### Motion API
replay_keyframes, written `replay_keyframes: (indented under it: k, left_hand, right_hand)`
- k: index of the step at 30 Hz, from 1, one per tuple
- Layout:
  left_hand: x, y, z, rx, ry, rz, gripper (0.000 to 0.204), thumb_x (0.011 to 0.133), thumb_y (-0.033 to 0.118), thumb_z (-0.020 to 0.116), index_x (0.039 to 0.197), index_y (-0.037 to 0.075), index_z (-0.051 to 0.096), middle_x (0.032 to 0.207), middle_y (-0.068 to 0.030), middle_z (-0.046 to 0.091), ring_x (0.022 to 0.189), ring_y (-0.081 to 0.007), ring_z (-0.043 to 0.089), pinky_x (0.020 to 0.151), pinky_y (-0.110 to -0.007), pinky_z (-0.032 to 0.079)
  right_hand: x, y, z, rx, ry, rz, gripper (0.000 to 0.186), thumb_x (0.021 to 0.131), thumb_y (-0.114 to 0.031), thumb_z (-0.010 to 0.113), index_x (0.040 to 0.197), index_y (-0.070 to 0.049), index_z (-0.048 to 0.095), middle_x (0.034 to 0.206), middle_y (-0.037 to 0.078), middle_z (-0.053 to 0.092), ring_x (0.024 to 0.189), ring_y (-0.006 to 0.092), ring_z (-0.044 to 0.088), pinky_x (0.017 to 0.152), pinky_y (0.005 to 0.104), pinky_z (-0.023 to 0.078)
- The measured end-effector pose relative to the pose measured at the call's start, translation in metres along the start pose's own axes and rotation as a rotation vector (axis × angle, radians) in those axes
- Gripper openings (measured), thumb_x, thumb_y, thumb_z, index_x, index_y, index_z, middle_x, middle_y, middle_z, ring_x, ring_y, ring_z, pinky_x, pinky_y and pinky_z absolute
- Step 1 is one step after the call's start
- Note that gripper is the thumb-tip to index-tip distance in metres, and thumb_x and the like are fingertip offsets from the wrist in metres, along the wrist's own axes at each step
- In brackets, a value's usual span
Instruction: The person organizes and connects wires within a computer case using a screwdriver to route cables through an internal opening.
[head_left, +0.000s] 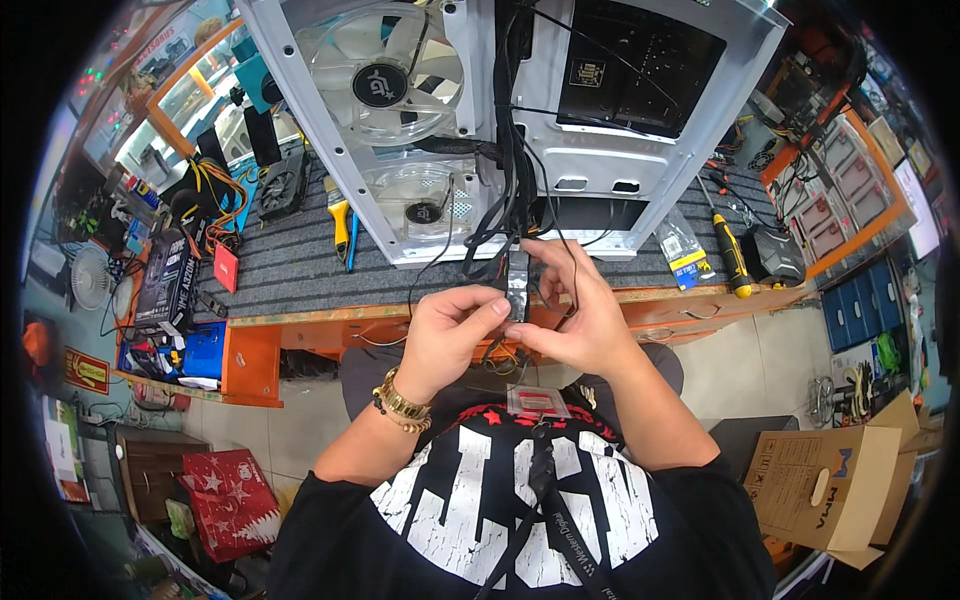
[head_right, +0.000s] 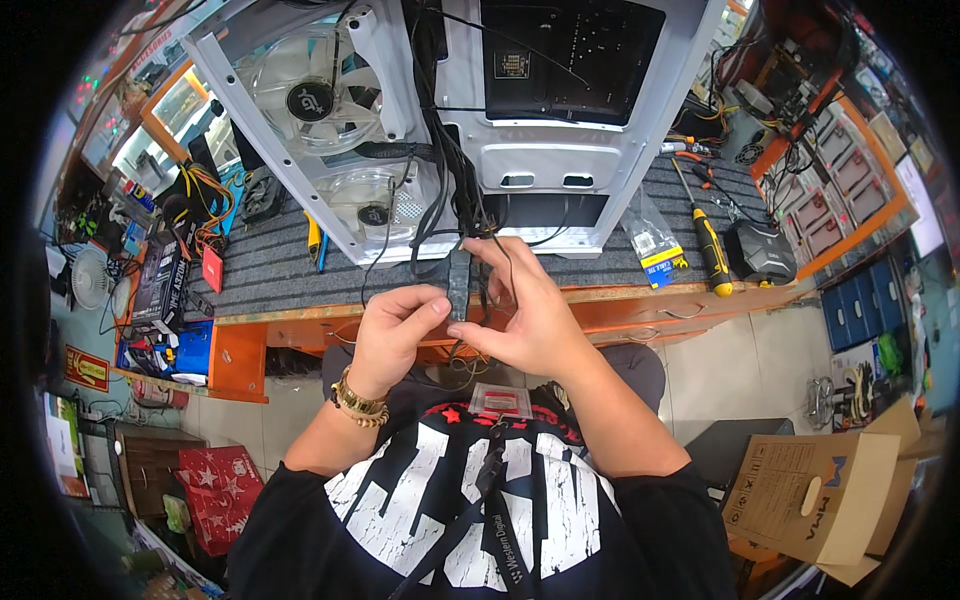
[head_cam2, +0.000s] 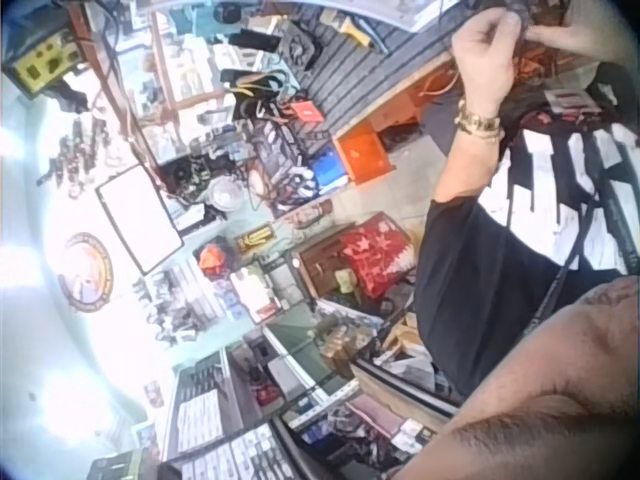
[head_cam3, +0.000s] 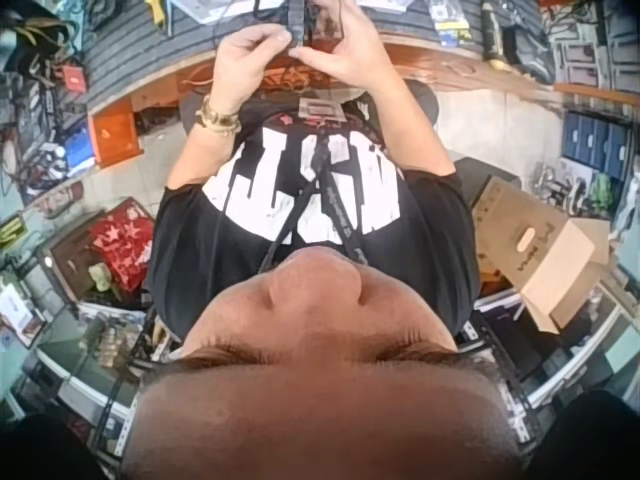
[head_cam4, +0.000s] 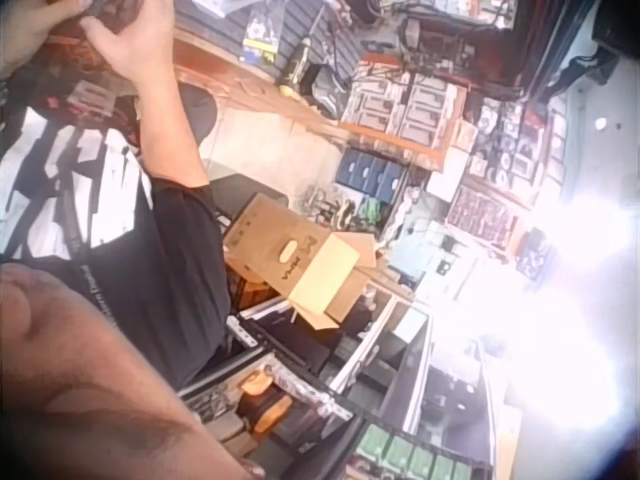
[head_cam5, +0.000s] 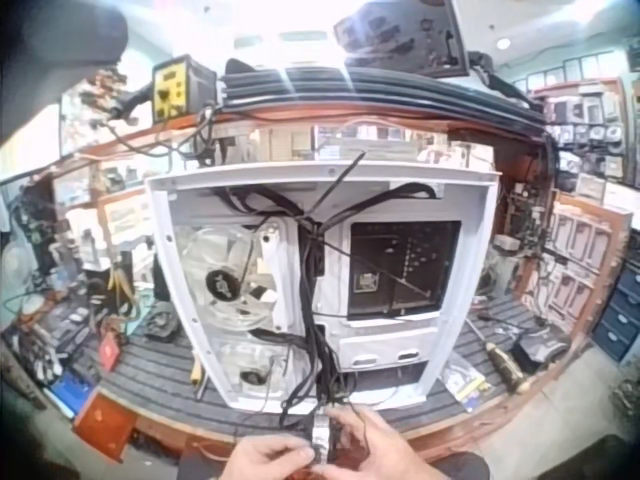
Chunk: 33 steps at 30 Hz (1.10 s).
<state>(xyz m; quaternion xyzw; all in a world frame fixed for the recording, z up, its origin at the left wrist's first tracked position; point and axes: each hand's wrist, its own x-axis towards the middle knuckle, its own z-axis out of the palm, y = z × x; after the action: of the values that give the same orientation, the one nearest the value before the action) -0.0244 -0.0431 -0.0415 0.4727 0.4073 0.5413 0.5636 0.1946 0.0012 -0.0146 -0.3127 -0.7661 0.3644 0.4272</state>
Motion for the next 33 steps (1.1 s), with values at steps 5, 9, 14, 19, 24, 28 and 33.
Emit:
replay_keyframes:
  k: [5, 9, 14, 19, 24, 28, 33]
  left_hand:
    - [0.002, 0.001, 0.002, 0.127, -0.014, 0.077, 0.015, 0.107, 0.011, 0.074, 0.110, -0.003, 0.078, 0.085, 0.0035, 0.070, 0.077, -0.0031, 0.057, 0.067, -0.023, 0.046]
    - [0.004, 0.003, 0.001, 0.114, -0.031, 0.073, 0.014, 0.106, 0.010, 0.074, 0.112, -0.003, 0.078, 0.087, 0.0031, 0.070, 0.078, -0.0026, 0.057, 0.068, -0.023, 0.047]
    - [0.011, 0.009, 0.016, -0.171, -0.139, -0.079, 0.033, 0.118, 0.023, 0.058, 0.120, -0.005, 0.076, 0.106, -0.0072, 0.078, 0.095, -0.0103, 0.070, 0.081, -0.027, 0.058]
    - [0.016, 0.005, 0.025, -0.127, -0.211, -0.134, 0.048, 0.121, 0.031, 0.048, 0.118, -0.008, 0.076, 0.110, -0.0113, 0.078, 0.100, -0.0159, 0.073, 0.091, -0.031, 0.060]
    - [0.017, 0.005, 0.028, -0.023, -0.227, -0.086, 0.051, 0.122, 0.031, 0.045, 0.112, -0.009, 0.076, 0.107, -0.0123, 0.078, 0.099, -0.0164, 0.072, 0.090, -0.032, 0.058]
    - [0.019, 0.007, 0.032, -0.251, -0.177, -0.242, 0.049, 0.121, 0.036, 0.049, 0.109, -0.003, 0.076, 0.104, -0.0082, 0.074, 0.096, -0.0139, 0.069, 0.085, -0.029, 0.057]
    - [0.023, -0.012, 0.033, -0.210, -0.130, -0.112, 0.049, 0.119, 0.043, 0.052, 0.101, 0.003, 0.073, 0.093, -0.0032, 0.069, 0.088, -0.0103, 0.066, 0.077, -0.027, 0.055]
  right_hand:
    - [0.004, 0.000, -0.006, -0.098, -0.033, -0.101, 0.085, 0.078, -0.020, 0.094, 0.152, 0.000, 0.058, 0.119, 0.010, 0.055, 0.088, 0.0197, 0.057, 0.078, 0.0327, 0.052]
    - [0.006, 0.002, -0.009, -0.094, -0.041, -0.117, 0.083, 0.077, -0.019, 0.093, 0.150, 0.001, 0.059, 0.113, 0.009, 0.056, 0.087, 0.0201, 0.058, 0.077, 0.0332, 0.051]
    - [0.006, 0.013, -0.005, -0.003, 0.006, -0.100, 0.079, 0.072, -0.019, 0.093, 0.142, 0.001, 0.062, 0.109, 0.009, 0.057, 0.085, 0.0211, 0.059, 0.076, 0.0338, 0.051]
    - [0.009, 0.018, -0.004, -0.033, 0.022, -0.114, 0.078, 0.065, -0.014, 0.092, 0.136, 0.002, 0.062, 0.119, 0.004, 0.059, 0.089, 0.0122, 0.055, 0.077, 0.0283, 0.047]
    - [0.009, 0.012, -0.008, 0.015, 0.022, -0.060, 0.078, 0.065, -0.015, 0.091, 0.135, 0.002, 0.063, 0.118, 0.003, 0.059, 0.091, 0.0129, 0.056, 0.078, 0.0280, 0.047]
    - [0.007, 0.016, -0.009, 0.064, -0.034, -0.021, 0.081, 0.067, -0.015, 0.091, 0.140, 0.002, 0.062, 0.121, 0.006, 0.060, 0.094, 0.0141, 0.058, 0.080, 0.0294, 0.049]
    - [0.005, 0.016, -0.011, -0.033, -0.067, -0.124, 0.084, 0.074, -0.018, 0.091, 0.150, -0.003, 0.060, 0.125, 0.010, 0.059, 0.102, 0.0201, 0.060, 0.086, 0.0354, 0.051]
